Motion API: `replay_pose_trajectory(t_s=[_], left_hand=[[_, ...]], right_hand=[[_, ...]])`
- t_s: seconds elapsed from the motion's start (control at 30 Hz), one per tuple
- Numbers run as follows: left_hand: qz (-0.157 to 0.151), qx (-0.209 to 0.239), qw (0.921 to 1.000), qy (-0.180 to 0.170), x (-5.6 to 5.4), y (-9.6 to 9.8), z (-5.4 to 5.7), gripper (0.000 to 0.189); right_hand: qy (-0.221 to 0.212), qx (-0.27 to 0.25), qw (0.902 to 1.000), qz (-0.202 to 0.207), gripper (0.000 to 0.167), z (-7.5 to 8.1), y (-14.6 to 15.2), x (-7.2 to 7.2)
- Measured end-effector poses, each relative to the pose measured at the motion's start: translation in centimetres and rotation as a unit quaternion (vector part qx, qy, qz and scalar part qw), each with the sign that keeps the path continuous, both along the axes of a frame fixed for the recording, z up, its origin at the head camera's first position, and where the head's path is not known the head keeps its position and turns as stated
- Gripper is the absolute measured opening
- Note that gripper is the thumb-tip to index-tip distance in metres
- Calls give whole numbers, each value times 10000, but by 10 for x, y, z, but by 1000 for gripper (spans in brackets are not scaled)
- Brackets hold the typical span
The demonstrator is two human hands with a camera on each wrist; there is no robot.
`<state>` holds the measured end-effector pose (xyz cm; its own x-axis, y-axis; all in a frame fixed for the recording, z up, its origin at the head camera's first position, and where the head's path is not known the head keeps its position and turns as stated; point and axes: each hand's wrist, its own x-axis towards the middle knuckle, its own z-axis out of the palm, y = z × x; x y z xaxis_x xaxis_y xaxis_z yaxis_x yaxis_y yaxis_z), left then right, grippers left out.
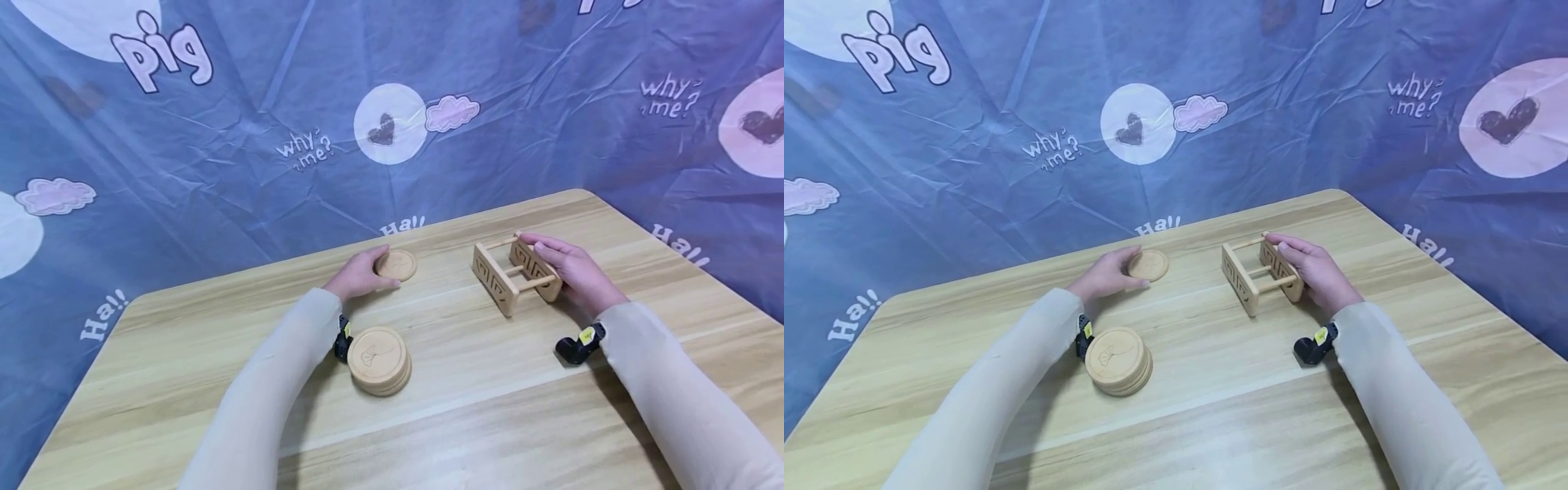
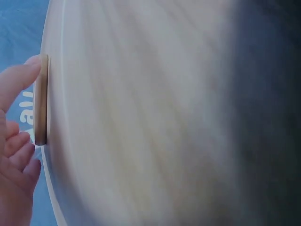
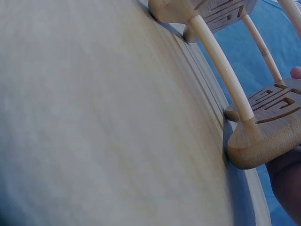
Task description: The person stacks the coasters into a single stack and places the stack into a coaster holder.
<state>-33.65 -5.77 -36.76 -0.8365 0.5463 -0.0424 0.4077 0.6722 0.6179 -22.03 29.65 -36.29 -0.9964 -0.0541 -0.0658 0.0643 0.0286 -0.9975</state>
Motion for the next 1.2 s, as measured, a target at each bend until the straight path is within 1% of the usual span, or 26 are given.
replay_pose_trajectory(t_s=[0.13, 0.3, 0.4, 0.53, 0.67, 0.77, 0.83, 0.93, 1.03, 1.2], left_hand=[[-3, -260, 9996, -65, -1, 2, -4, 93], [-23, -478, 9988, -85, 0, 3, -8, 92], [23, -485, 9988, -22, 0, 3, -10, 90], [167, -367, 9992, -18, -1, 3, -11, 92], [291, -262, 9992, -62, -3, 2, -8, 95], [263, -350, 9990, -20, -4, 2, -3, 94], [197, -485, 9986, 69, -4, 1, 0, 94], [132, -557, 9983, 137, -3, 0, 3, 93], [123, -490, 9986, 130, 0, -1, 4, 91], [114, -420, 9990, 98, 5, -4, 3, 90]], right_hand=[[6, -93, 9999, 68, 48, -3, -2, 1], [0, -5, 9999, 139, 50, -7, -7, 0], [7, 111, 9999, 110, 51, -7, -7, 0], [16, 227, 9997, 88, 51, -6, -5, 1], [45, 350, 9994, 52, 53, -4, -4, 1], [17, 356, 9994, 8, 54, -1, -3, 1], [-20, 359, 9994, -20, 55, 1, -3, 1], [-55, 359, 9993, -76, 54, 2, -2, 1], [-22, 398, 9992, -76, 53, 3, -1, 2], [-9, 272, 9996, -7, 54, 2, 0, 3]])
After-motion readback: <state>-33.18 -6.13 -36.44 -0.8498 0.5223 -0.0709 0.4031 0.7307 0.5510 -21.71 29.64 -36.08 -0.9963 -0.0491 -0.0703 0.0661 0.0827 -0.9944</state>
